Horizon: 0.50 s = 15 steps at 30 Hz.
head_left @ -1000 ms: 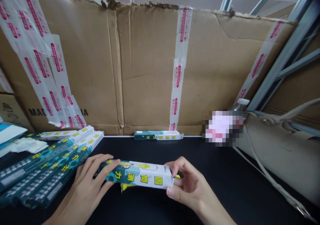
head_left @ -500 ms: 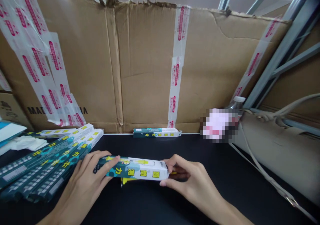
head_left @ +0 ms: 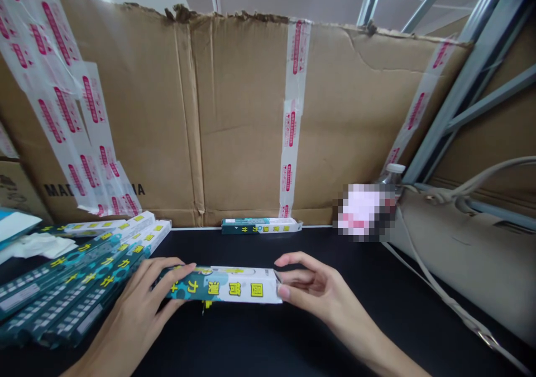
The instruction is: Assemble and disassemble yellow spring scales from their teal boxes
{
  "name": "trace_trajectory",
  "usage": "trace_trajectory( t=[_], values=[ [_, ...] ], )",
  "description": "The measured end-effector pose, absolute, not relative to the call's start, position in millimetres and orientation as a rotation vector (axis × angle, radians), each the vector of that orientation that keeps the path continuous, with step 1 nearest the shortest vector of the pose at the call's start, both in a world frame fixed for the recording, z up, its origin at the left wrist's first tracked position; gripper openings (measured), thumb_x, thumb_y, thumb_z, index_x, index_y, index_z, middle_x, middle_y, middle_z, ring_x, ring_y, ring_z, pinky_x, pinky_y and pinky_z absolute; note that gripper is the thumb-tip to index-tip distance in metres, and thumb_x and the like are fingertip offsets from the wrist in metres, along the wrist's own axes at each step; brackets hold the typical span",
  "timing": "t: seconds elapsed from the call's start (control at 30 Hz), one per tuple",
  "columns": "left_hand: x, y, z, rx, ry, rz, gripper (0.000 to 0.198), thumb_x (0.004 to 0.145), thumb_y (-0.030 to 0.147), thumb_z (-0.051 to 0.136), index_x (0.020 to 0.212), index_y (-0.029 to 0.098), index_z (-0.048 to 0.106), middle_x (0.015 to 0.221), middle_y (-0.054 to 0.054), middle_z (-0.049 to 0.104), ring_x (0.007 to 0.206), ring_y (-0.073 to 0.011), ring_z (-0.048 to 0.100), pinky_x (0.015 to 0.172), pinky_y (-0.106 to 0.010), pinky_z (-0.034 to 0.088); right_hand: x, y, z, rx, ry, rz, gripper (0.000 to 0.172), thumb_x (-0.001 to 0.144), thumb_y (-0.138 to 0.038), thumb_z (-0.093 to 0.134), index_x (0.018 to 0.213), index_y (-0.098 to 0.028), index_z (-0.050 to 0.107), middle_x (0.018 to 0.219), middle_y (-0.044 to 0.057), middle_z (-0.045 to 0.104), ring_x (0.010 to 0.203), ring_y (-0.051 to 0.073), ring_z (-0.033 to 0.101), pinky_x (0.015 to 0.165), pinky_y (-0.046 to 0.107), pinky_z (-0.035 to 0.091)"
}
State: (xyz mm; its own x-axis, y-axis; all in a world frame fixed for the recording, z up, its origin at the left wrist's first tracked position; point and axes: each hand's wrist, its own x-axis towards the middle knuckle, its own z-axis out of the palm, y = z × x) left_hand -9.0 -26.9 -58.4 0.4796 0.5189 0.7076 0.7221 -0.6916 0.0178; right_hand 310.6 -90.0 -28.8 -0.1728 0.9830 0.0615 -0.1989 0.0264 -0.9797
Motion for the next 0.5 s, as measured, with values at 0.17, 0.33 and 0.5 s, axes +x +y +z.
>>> trace_trajectory(
  t=[0.17, 0.33, 0.5],
  values=[
    [-8.1, -26.9, -57.9, -2.478, -1.087, -1.072, 0.035, 0.104, 0.055, 0.045, 0.123, 0.033, 0.065, 0.113, -0.002, 0.071, 0.101, -0.0245, 0.072, 0.088, -0.039, 0.061, 315.8, -91.2, -31.9, -0.903, -1.220, 1.327, 0.032, 0.092, -0.045, 0.074, 0.115, -0.024, 0.064, 0.085, 0.002, 0.080, 0.082, 0.018, 0.078, 0.084, 0.031, 0.060],
    [-7.4, -28.2, -57.2, -2.486, -1.131, -1.072, 0.035, 0.104, 0.055, 0.044, 0.123, 0.034, 0.064, 0.113, -0.001, 0.071, 0.105, -0.0242, 0.071, 0.090, -0.039, 0.061, 313.6, -94.5, -32.2, -1.041, -1.555, 0.842, 0.016, 0.101, -0.036, 0.059, 0.095, -0.025, 0.070, 0.102, 0.005, 0.078, 0.097, 0.021, 0.076, 0.079, 0.029, 0.061],
    [-5.3, -28.2, -56.6, -2.509, -1.168, -1.072, 0.035, 0.104, 0.055, 0.044, 0.122, 0.032, 0.065, 0.113, -0.001, 0.072, 0.105, -0.0246, 0.070, 0.091, -0.040, 0.059, 312.6, -95.8, -34.6, -1.158, -1.795, 0.424, 0.010, 0.097, -0.027, 0.062, 0.087, -0.026, 0.064, 0.096, 0.005, 0.078, 0.118, 0.027, 0.070, 0.083, 0.031, 0.059]
  ],
)
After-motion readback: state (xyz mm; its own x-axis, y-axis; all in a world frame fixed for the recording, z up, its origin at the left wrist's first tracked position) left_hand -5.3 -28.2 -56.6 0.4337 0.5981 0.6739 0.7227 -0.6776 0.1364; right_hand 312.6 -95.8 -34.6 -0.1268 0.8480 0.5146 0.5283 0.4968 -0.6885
